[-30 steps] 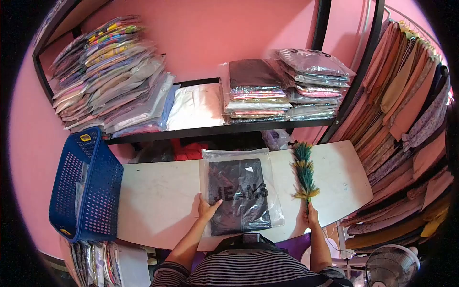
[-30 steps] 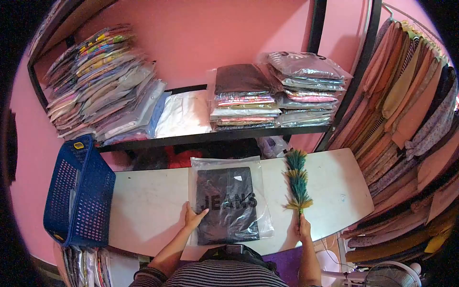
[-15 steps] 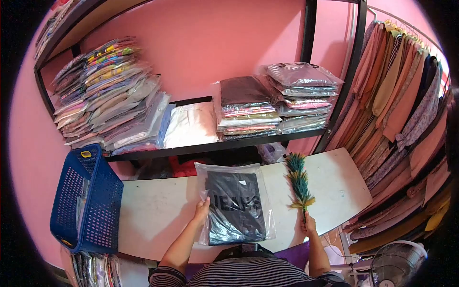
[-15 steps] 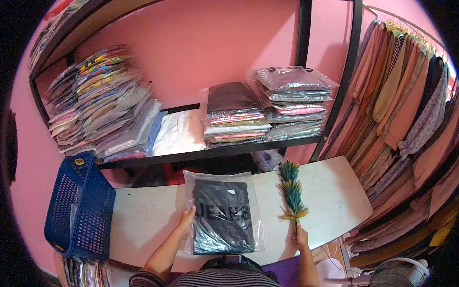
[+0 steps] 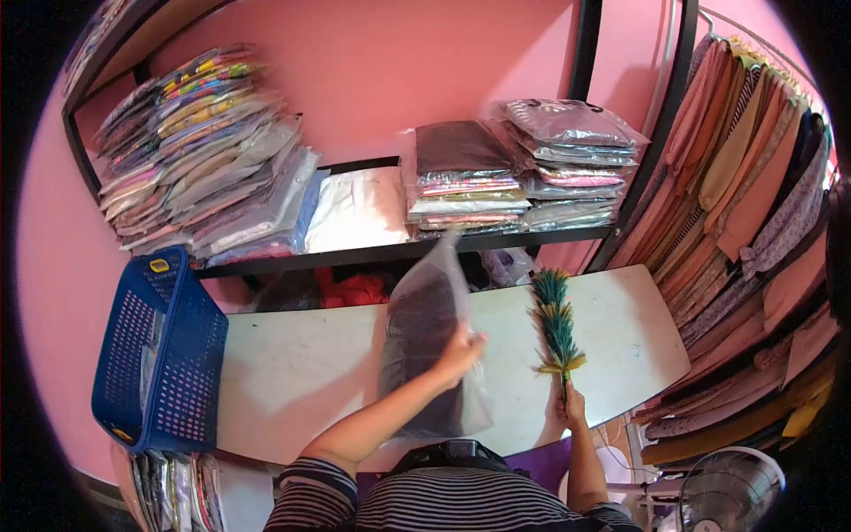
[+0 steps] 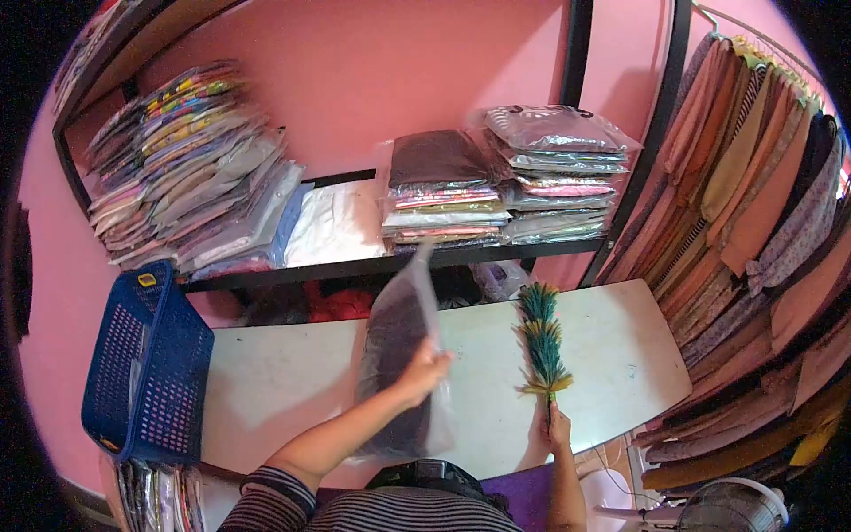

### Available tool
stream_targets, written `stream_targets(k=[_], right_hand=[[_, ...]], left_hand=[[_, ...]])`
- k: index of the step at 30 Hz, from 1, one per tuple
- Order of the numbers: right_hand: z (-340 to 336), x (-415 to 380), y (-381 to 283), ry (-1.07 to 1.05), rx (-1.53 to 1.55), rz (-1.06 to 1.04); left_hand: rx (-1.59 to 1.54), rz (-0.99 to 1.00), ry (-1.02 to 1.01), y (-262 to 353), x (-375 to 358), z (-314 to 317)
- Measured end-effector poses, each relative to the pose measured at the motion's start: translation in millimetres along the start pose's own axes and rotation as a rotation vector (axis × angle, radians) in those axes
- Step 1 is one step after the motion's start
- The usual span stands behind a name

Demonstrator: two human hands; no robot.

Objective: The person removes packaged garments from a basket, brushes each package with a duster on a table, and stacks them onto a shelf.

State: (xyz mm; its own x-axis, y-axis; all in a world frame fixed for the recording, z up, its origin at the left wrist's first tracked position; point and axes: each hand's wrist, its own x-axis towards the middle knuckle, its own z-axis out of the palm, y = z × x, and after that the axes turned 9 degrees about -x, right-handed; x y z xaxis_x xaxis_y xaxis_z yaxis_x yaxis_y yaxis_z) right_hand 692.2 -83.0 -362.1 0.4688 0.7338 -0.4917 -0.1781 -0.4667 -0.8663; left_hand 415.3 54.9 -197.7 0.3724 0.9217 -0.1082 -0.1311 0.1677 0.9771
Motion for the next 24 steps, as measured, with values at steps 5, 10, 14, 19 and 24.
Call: stream_targets(k=[5,10,14,19,24], right_hand=[[6,-12,0,0.074,-0.059,-0.006],[32,-60,0,0.065,-0.698,-0.519],[59,-98,-30,-0.338,-1.408,-0.729],[65,-40,-41,0.116,-1.338,-0.481],[65,-57,-30,-0.06,-1.242,-0.574]], left_hand=[[-0.059,-0.161,-0.271,-62,-45,0],[1.016,0.12,0.603,-120,-113,-112],[0.914,0.015,0.68,-169,-153,-154],[0.337,-0.038,0.544,-164,-150,-160],[0.116,-0.145,0.42,-175,-140,-180]])
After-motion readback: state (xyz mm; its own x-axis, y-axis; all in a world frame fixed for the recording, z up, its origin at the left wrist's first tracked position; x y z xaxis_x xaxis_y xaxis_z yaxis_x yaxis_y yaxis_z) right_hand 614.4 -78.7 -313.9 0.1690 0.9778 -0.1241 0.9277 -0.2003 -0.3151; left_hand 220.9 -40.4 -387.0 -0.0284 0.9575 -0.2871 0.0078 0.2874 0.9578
